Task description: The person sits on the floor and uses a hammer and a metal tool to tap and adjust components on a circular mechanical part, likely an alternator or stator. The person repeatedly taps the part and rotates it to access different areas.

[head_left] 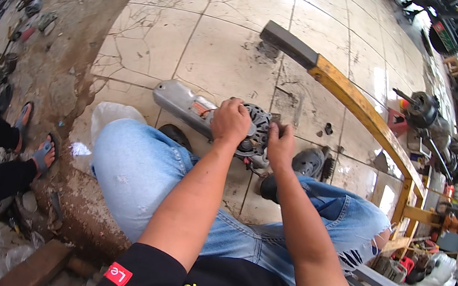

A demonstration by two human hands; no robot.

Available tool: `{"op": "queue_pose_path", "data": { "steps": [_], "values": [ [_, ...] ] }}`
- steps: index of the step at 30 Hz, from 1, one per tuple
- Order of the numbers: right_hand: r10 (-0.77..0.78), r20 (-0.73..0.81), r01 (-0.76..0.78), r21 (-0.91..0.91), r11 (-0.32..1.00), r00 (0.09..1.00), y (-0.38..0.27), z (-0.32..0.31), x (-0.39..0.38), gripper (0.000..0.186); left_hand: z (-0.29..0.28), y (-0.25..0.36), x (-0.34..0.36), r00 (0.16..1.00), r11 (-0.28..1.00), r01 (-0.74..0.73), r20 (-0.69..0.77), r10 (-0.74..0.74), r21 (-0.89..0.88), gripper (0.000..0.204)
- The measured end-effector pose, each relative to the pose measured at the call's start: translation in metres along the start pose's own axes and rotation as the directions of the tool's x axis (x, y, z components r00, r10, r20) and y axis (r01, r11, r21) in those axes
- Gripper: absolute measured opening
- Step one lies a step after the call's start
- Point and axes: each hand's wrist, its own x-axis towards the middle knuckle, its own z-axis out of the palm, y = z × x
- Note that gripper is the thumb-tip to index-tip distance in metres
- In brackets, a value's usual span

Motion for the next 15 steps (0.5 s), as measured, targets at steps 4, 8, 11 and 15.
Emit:
{"op": "queue_pose_path", "data": {
  "steps": [4,8,11,15],
  "values": [
    [0.05,-0.049,-0.048,0.051,0.998,0.998,0.0,-0.011,-0.017,0.034,0.001,0.013,-0.003,0.999,0.999,0.045,0.017,-0.046,0.012,0.031],
    [0.059,-0.032,-0.059,-0.005,0.998,0.998,-0.002,-0.012,-0.001,0.035,0.004,0.008,0.0,0.997,0.999,0.049,0.054,-0.049,0.004,0.032],
    [0.063,-0.058,-0.067,-0.06,0.996,0.996,-0.008,-0.011,-0.003,0.033,0.001,0.009,0.002,0.992,0.997,0.079,0.101,-0.079,0.003,0.033],
    [0.09,-0.048,-0.086,0.077,0.993,0.995,-0.004,-0.007,-0.005,0.033,0.002,0.009,-0.001,0.998,0.999,0.037,0.054,-0.038,0.026,0.033]
  ]
}}
